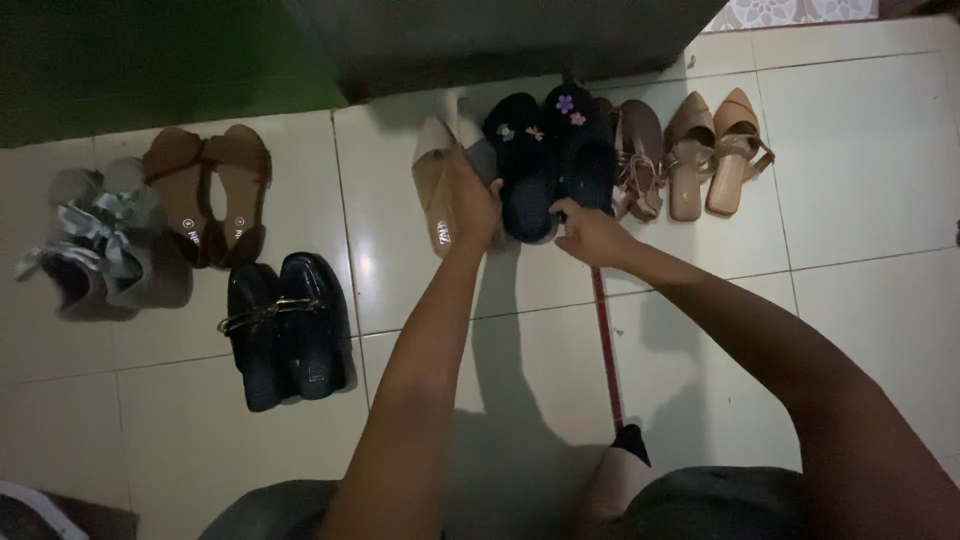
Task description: Organize shoes on the floor and place selected pairs into a hanging organizer.
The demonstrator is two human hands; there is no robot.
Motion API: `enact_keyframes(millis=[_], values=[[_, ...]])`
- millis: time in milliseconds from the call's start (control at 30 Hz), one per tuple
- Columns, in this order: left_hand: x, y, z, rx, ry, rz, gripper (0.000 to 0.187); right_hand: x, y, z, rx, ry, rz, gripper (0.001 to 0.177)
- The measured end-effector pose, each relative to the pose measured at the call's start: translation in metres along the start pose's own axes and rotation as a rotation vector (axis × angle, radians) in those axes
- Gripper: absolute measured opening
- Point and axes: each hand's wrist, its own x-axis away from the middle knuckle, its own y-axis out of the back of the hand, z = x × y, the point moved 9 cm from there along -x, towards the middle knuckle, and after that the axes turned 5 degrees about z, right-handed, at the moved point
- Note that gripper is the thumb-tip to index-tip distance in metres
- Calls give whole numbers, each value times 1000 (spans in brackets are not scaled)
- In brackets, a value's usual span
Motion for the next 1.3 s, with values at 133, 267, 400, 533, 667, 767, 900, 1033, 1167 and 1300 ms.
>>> enact_keyframes(millis=[133,267,400,533,667,767,900,1033,1167,1300], values=[[5,6,-8,-38,-79,-81,91,0,0,-9,-4,112,-46,57],[5,20,-23,3,64,28,89,6,5,-7,-13,18,-37,56],[6,29,-25,31,80,-1,84,14,7,-1,-33,-51,6,59],[1,19,-3,90,91,-16,76,13,2,-12,-61,-21,-15,55],[-6,32,-13,-1,24,-62,68,13,4,-14,4,-40,-44,57],[-11,46,-19,-16,-2,-89,58,15,7,-19,11,-15,-50,57],[-7,65,-22,-53,-34,-143,42,11,2,-29,-97,75,-63,55],[-20,75,-17,316,31,-282,68,17,18,20,-540,-145,-41,60],[-18,71,-76,639,118,-327,78,25,38,57,-1117,-168,-107,63],[10,79,-167,936,26,-304,81,38,97,67,-1300,437,-365,59]])
